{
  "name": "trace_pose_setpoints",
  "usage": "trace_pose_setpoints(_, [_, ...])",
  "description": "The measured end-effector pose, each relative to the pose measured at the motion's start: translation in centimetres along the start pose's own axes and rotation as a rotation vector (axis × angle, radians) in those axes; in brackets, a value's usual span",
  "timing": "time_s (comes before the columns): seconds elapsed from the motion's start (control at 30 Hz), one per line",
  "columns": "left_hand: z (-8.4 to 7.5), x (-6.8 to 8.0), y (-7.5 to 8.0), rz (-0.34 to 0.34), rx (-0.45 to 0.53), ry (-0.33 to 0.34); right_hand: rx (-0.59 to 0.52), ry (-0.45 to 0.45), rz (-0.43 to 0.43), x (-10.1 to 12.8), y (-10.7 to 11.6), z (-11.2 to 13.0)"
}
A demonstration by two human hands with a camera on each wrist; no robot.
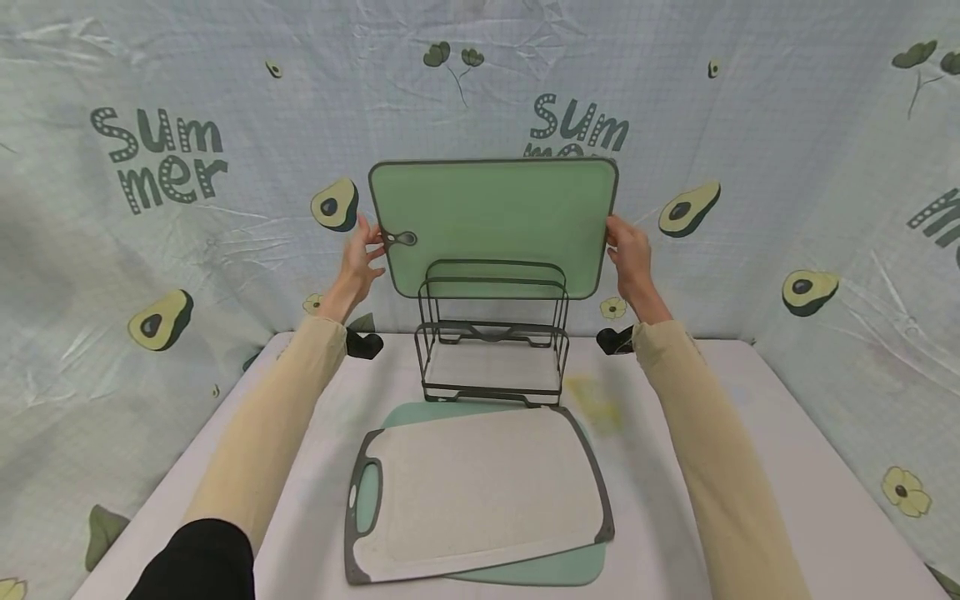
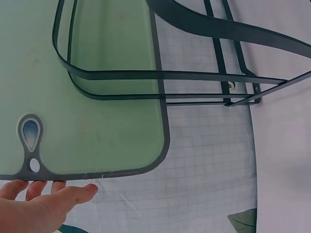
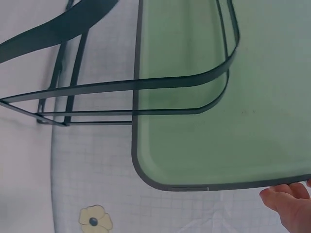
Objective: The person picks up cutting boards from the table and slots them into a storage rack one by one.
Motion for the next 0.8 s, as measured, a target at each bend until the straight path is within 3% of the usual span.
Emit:
trace_pose_setpoints(0.13, [0.6, 0.1, -0.1, 0.007, 0.009, 0.008, 0.074, -0.028, -0.051, 2.6, -1.4, 1.1])
trace_pose_setpoints(0.27, [1.2, 0.4, -0.1, 0.003, 0.018, 0.011, 0.039, -0.081, -0.039, 4.3, -2.3, 1.6])
trace_pose_setpoints(0.8, [4.4, 1.2, -0.1, -0.012, 0.023, 0.046, 0.105, -0.141, 0.013, 6.2, -2.3, -1.2])
Point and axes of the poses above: each hand's wrist, its own x-axis away from the middle knuckle, its own y-axis out of the back of the hand, z = x × y, the point moved 3 cm from there along -x, towards the middle knuckle, and after that the axes turned 9 degrees about -x, right-handed, at the moved point
